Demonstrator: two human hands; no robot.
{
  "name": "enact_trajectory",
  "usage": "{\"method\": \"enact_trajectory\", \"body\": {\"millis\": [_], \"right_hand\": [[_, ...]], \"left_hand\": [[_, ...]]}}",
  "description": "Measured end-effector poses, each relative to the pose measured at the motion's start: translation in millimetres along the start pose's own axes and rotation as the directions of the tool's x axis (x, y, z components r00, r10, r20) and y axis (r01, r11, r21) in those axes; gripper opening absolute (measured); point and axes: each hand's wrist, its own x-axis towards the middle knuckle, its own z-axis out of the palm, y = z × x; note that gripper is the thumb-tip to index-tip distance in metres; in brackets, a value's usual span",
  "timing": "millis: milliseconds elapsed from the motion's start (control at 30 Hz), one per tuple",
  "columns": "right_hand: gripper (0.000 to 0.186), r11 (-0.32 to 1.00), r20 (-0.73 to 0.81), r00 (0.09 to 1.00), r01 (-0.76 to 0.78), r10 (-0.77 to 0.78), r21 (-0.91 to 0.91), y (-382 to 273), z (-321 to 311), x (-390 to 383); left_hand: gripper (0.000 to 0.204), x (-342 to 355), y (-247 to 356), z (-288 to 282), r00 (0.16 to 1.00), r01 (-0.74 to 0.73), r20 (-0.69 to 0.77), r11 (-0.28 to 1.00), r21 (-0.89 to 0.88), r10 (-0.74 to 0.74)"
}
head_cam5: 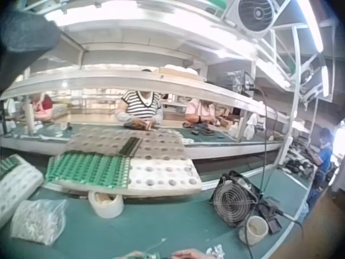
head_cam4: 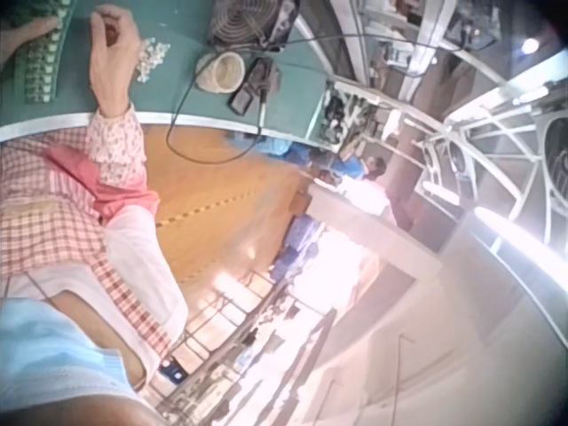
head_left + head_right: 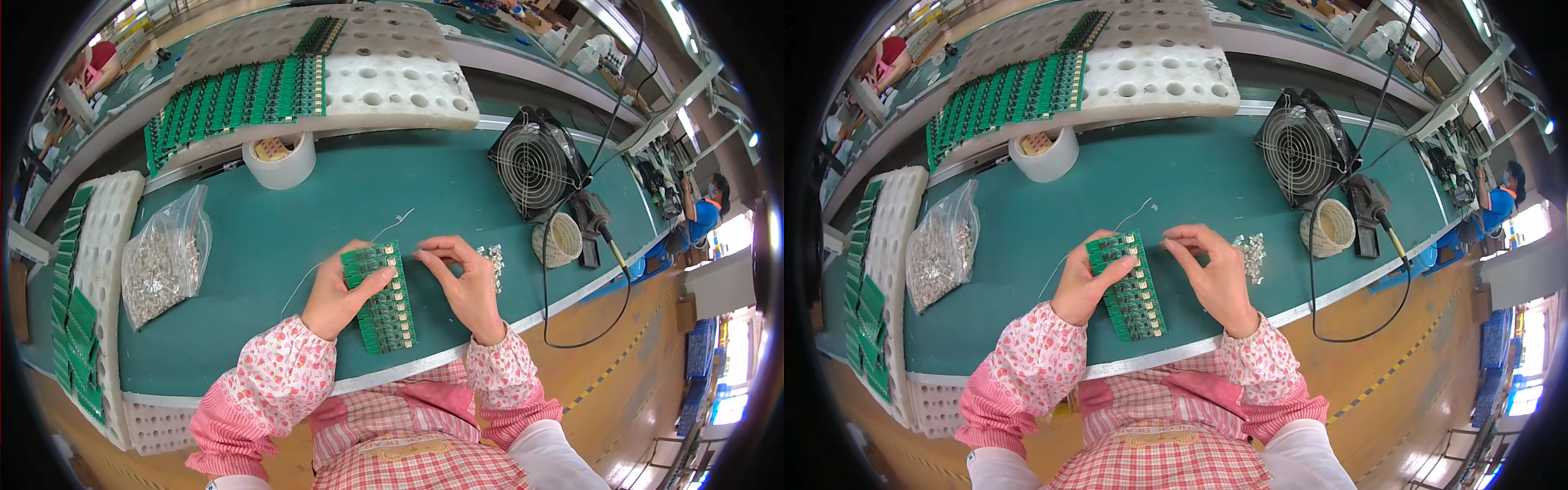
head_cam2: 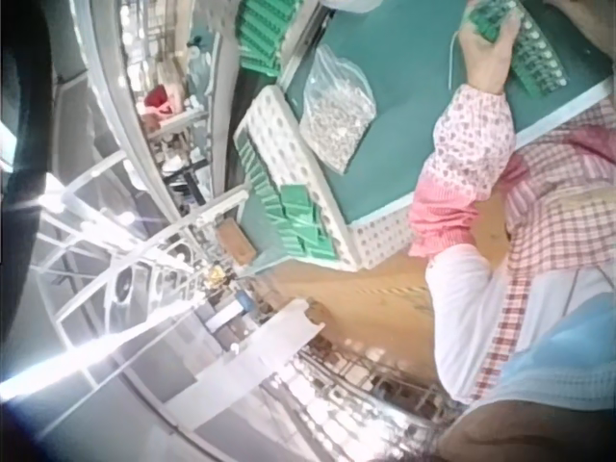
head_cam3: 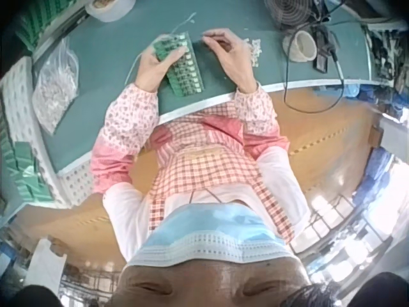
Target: The person solders pins onto circuit boards using a soldering iron and solder wire, places the soldered boards onto a tray, and inserts small metal components onto another circuit board by hand.
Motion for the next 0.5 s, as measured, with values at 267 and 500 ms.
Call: {"method": "enact_trajectory", "body": {"millis": [267, 500], "right_hand": [[0.016, 0.894, 0.174, 0.956, 0.284, -0.237, -0.347, 3.3, -2.0, 3.9], [0.012, 0.958, 0.125, 0.991, -0.076, 0.043, 0.277, 4.4, -0.4, 3.3]], "left_hand": [[0.023, 1.7, 1.9, -6.0, 0.999, 0.047, 0.012, 0.994, -0.096, -0.046], [0.024, -1.9, 10.1, -5.2, 0.985, 0.174, 0.028, 0.971, -0.165, -0.172]]}}
